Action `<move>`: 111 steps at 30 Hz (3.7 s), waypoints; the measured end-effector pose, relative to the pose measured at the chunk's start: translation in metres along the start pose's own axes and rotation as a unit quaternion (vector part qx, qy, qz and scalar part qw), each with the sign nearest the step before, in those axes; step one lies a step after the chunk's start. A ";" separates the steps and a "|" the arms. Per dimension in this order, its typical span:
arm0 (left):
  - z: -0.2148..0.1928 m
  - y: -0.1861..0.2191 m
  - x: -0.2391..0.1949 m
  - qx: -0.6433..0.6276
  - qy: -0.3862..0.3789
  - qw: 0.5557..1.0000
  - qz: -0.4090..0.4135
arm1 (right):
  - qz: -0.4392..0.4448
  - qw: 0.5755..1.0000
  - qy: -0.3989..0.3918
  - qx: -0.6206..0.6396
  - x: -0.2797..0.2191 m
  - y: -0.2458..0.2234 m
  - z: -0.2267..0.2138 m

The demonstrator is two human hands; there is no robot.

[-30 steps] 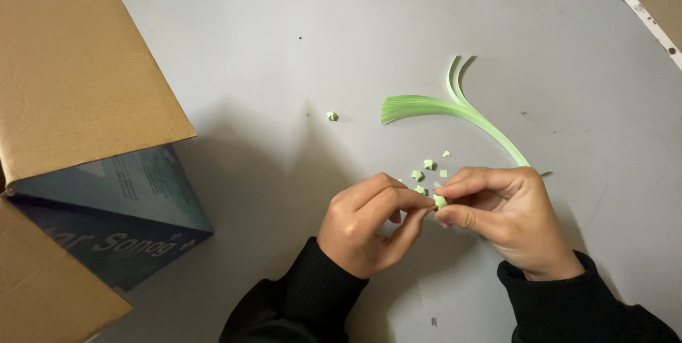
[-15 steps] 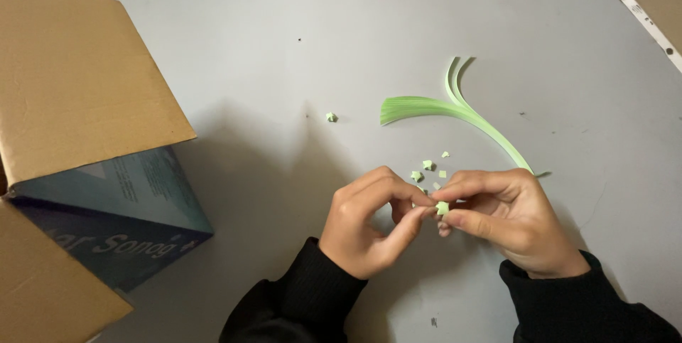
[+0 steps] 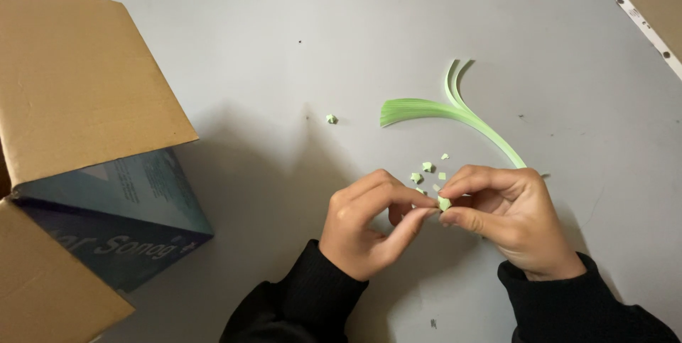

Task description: Folding thin strips of green paper into small decorative stars

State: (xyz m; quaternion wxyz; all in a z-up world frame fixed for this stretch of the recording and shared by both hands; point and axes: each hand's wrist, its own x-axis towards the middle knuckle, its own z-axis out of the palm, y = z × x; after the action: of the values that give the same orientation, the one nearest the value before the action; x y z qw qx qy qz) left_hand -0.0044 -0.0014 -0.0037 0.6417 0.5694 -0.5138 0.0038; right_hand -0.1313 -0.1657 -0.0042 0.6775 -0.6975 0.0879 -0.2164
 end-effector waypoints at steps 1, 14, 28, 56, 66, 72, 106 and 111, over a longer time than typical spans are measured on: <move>0.000 0.000 0.000 0.000 0.000 1.000 0.000 | 0.000 1.000 0.000 0.000 0.001 0.000 0.000; -0.003 -0.002 0.000 0.002 -0.021 0.999 0.027 | 0.002 1.000 -0.020 0.002 0.002 -0.004 0.001; -0.003 -0.002 0.000 0.044 -0.023 0.998 0.039 | -0.040 0.997 0.005 -0.069 0.002 -0.007 0.010; 0.003 -0.049 -0.012 0.174 -0.044 0.976 -0.126 | 0.233 0.859 0.283 -0.358 0.009 0.015 -0.104; 0.013 -0.061 -0.016 0.195 0.007 0.976 -0.097 | 0.207 0.842 0.247 -0.433 0.012 0.023 -0.092; 0.038 -0.012 0.019 0.186 -0.039 0.981 0.027 | 0.082 0.943 0.263 -0.188 0.010 0.017 -0.089; 0.083 -0.006 0.122 0.117 -0.372 0.921 0.000 | -0.041 0.989 0.122 -0.078 0.000 -0.011 -0.105; 0.082 -0.003 0.124 0.171 -0.383 0.906 0.060 | -0.036 0.986 0.128 -0.095 0.000 -0.015 -0.104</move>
State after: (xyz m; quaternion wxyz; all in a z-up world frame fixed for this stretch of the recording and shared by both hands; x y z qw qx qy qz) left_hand 0.0021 -0.1344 0.0616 0.2868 0.5959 -0.7449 -0.0885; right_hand -0.1776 -0.2592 0.0089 0.5828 -0.7279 0.1690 -0.3192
